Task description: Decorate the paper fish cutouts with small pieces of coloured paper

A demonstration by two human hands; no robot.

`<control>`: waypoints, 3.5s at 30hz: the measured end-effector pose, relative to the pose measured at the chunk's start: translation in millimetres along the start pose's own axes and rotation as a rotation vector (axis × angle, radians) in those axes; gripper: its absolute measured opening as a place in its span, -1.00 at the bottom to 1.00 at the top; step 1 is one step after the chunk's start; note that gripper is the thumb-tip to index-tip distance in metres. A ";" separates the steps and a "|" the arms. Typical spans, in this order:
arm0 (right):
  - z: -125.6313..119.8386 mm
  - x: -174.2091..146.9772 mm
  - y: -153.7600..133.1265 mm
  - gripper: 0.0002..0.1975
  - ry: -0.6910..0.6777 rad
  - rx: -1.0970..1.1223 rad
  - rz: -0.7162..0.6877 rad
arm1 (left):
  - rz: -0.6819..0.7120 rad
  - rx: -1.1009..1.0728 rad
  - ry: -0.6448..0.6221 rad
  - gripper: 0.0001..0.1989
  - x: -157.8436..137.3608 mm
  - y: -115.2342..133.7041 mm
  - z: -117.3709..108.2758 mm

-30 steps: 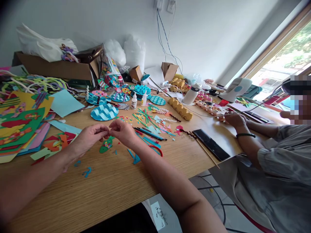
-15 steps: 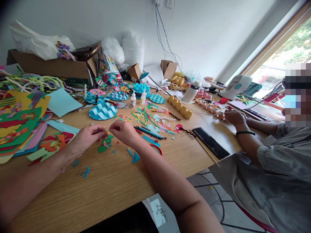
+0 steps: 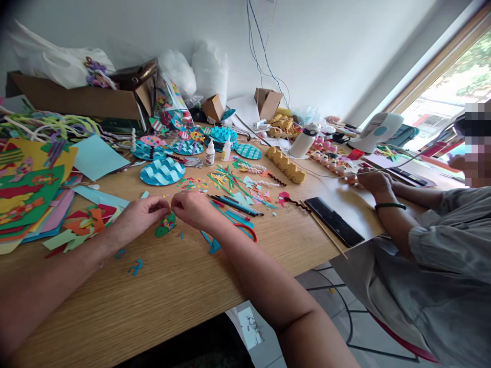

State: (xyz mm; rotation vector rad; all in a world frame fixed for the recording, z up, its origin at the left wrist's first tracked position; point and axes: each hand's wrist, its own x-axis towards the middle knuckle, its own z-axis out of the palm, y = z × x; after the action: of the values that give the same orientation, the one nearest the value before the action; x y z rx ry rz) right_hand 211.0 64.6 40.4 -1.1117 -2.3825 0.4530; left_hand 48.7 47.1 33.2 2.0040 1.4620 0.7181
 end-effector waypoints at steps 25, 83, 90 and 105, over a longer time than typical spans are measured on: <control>14.0 2.9 -11.0 -0.81 -0.255 -0.065 0.251 | 0.264 0.287 -0.025 -0.90 -22.9 -23.4 5.9; 28.8 3.0 -9.4 -0.79 -0.235 -0.282 0.275 | 0.292 0.293 0.001 -0.88 -24.3 -29.0 7.5; 29.1 4.2 -9.7 -0.81 -0.220 -0.252 0.299 | 0.294 0.296 -0.016 -0.85 -24.4 -29.2 7.2; 12.0 4.4 -18.7 -0.75 -0.203 -0.076 0.291 | 0.284 0.320 -0.008 -0.86 -23.7 -30.8 8.2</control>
State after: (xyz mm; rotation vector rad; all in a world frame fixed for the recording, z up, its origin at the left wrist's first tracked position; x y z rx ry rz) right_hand 190.3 55.3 40.5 -1.5228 -2.4335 0.6024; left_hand 27.7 31.2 3.5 2.4910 1.3703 0.6177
